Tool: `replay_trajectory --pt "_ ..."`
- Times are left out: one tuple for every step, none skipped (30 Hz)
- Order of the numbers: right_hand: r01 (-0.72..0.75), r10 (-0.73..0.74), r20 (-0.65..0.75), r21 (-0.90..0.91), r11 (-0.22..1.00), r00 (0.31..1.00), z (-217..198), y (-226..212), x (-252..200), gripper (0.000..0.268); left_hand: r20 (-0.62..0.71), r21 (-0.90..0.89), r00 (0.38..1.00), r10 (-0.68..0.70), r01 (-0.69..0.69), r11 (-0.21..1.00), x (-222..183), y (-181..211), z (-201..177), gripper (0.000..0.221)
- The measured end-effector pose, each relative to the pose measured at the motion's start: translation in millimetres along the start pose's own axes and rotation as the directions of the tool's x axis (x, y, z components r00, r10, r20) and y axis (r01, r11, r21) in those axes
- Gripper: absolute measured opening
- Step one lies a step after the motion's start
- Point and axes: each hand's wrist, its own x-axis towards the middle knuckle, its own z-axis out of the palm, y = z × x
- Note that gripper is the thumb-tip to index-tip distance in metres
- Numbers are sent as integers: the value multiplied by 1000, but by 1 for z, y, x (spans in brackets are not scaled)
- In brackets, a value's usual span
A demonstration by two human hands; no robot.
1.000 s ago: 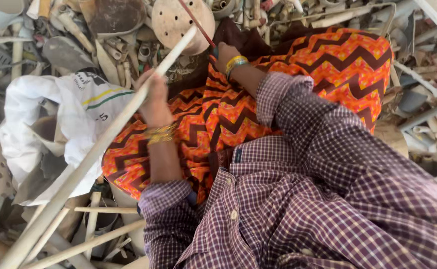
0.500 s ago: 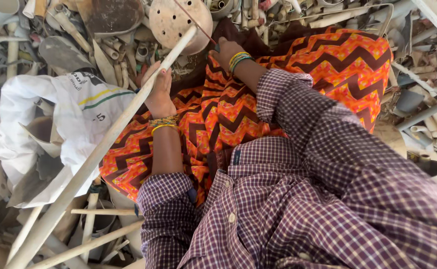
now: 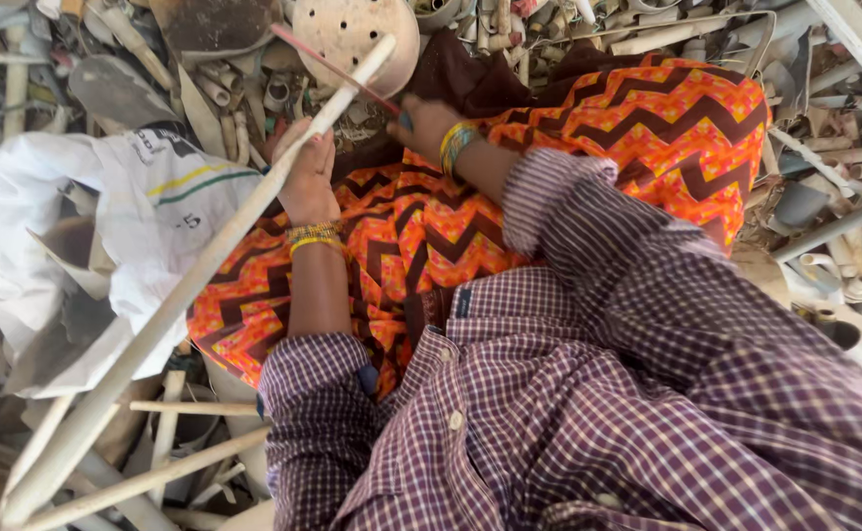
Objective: The person saws through white plastic pipes by hand using a hacksaw blade while sitting among scrap materials. They hold the pipes and use the blade to cut through them, occasionally using a wooden tool for support.
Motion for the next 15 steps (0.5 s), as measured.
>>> replay_trajectory --pt "-61 61 21 8 998 998 -4 2 3 49 -8 -9 1000 -6 6 1000 0 -1 -3 39" --pt "-117 117 49 -1 993 992 -16 5 12 49 2 -16 1000 -3 3 1000 7 0 -1 42" --pt "-173 173 76 -11 985 982 -31 12 21 50 54 35 998 30 -32 999 12 -2 3 43" --pt "-237 237 113 -14 971 965 -34 16 23 50 105 95 993 48 -58 994 9 -3 2 44" --pt "-131 131 59 -1 991 990 -22 11 16 50 156 154 986 63 -87 984 9 -1 1 46" --pt "-21 21 5 -5 1000 1000 -3 4 3 50 127 136 991 48 -65 989 8 -1 2 47" --pt "89 -90 -46 -16 996 995 9 -1 -4 50 98 117 995 32 -44 992 7 0 2 49" --pt "48 -50 -19 -62 997 999 8 2 0 49 53 91 998 22 -27 995 2 -2 1 51" --pt "9 -9 6 -109 994 1000 2 5 9 48 64 114 997 47 -54 992 2 -5 0 50" --pt "-40 44 29 -143 989 999 1 5 9 47 83 149 995 60 -72 986 6 -5 -2 50" --pt "-85 90 44 -110 990 995 0 7 3 48 102 184 992 72 -90 979 7 -6 -6 49" --pt "-128 130 30 -76 989 991 -15 9 7 50 153 177 983 100 -127 976 16 -6 -3 49" --pt "-170 170 17 -40 985 985 -30 10 13 52 203 168 971 127 -163 972 22 -8 1 48" --pt "-144 146 89 -24 989 985 -24 6 5 52 233 168 963 136 -177 970 17 -10 -3 48" --pt "-119 119 159 -5 993 980 -8 0 -5 51 198 152 977 83 -114 982 16 -9 -6 45"
